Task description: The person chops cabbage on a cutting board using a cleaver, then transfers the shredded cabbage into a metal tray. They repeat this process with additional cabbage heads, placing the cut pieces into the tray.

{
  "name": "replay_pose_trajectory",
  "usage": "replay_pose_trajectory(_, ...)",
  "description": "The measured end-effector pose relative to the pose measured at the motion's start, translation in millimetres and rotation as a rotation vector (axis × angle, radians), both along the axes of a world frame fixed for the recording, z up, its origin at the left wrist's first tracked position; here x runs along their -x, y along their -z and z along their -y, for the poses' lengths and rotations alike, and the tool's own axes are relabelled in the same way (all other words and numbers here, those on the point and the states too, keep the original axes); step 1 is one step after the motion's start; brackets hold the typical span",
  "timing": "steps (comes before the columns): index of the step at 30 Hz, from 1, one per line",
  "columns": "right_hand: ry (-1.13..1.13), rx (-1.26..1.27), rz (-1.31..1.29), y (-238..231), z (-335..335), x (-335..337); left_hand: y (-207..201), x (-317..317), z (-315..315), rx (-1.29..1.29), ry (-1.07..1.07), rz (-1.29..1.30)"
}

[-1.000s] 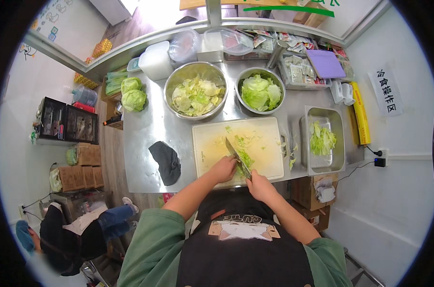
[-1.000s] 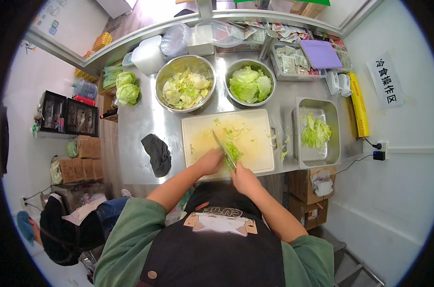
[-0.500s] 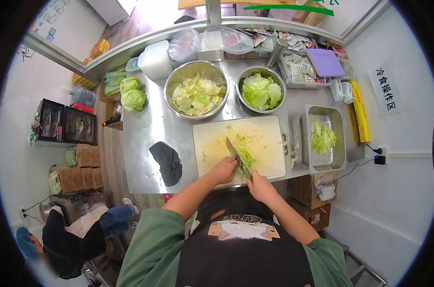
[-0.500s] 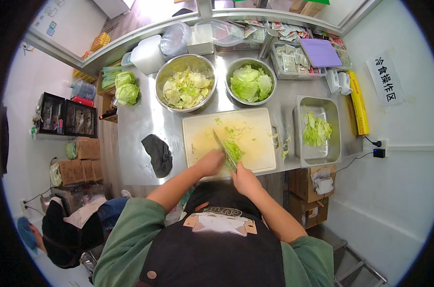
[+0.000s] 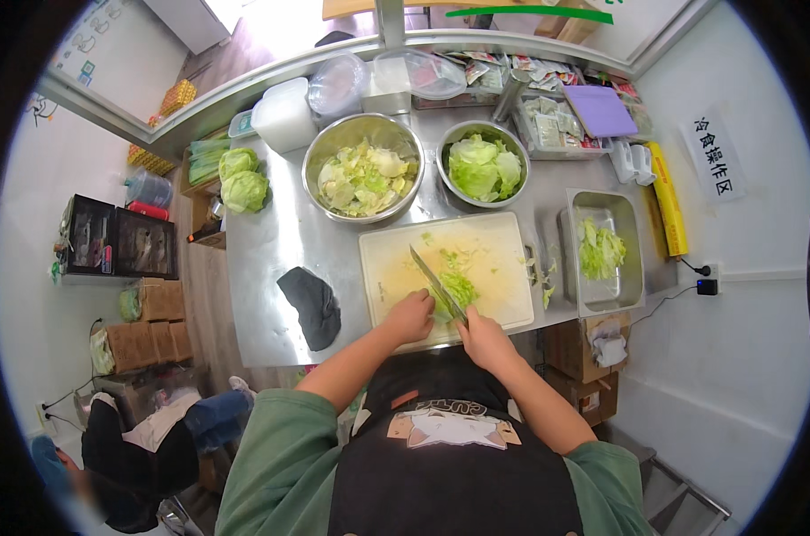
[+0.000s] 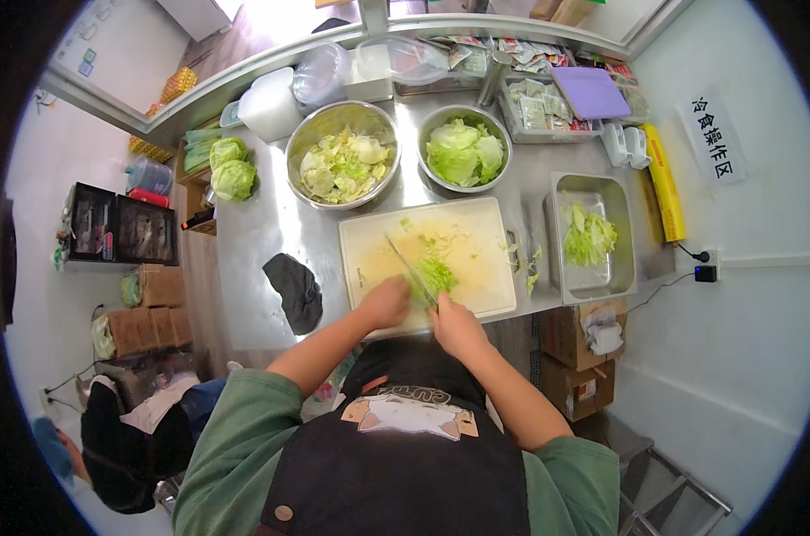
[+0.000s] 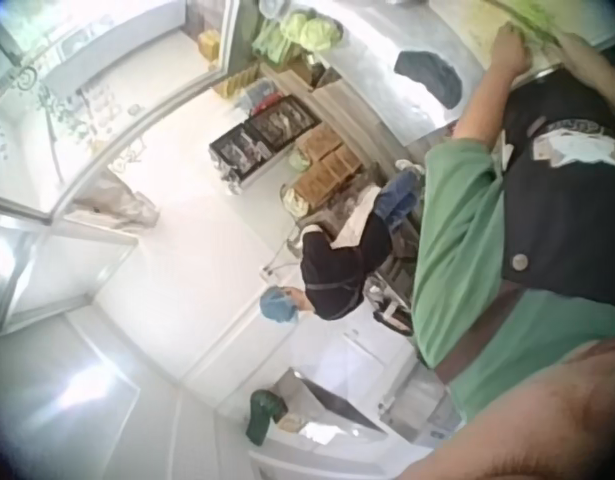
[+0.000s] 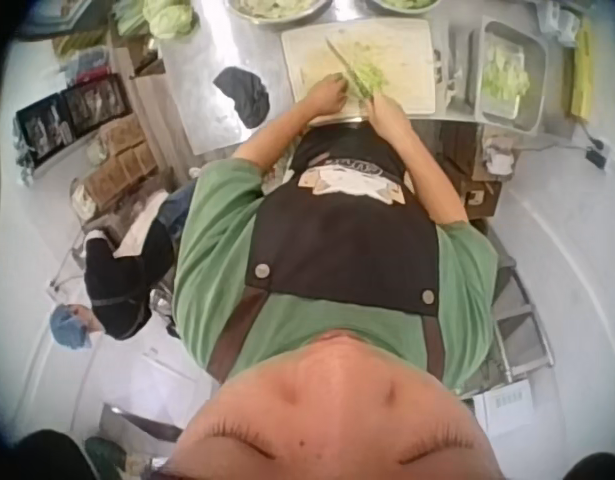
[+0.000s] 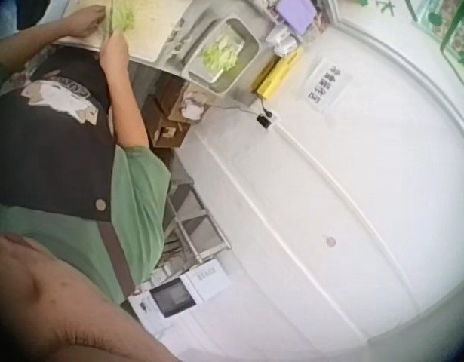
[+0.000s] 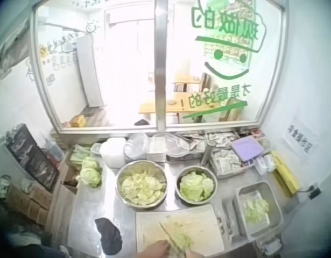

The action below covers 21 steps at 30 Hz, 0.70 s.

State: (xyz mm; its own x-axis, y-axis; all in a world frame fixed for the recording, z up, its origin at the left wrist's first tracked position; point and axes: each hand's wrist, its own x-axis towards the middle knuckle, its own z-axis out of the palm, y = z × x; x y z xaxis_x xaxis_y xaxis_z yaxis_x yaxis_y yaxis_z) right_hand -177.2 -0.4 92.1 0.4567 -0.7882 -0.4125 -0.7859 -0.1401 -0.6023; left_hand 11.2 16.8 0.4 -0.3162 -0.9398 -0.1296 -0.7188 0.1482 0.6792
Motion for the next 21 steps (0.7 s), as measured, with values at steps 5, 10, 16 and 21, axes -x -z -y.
replay_pose_trajectory(5, 0.001, -0.052, -0.085, -13.5, -18.9, 1.2, 12.9, -0.5, 3.4, 0.021, 0.089, -0.005)
replay_pose_trajectory(10, 0.04, 0.091, -0.002, 59.1, -26.4, 0.6, 8.7, -2.0, 7.0, 0.039, 0.156, -0.033)
replay_pose_trajectory(16, -0.038, 0.05, -0.034, 11.0, -2.8, -12.1, 18.8, -3.9, 2.9, 0.011, 0.1, -0.086)
replay_pose_trajectory(21, 0.044, -0.003, -0.042, 27.6, -24.3, -5.3, 25.0, -2.7, 1.0, 0.059, 0.047, -0.2)
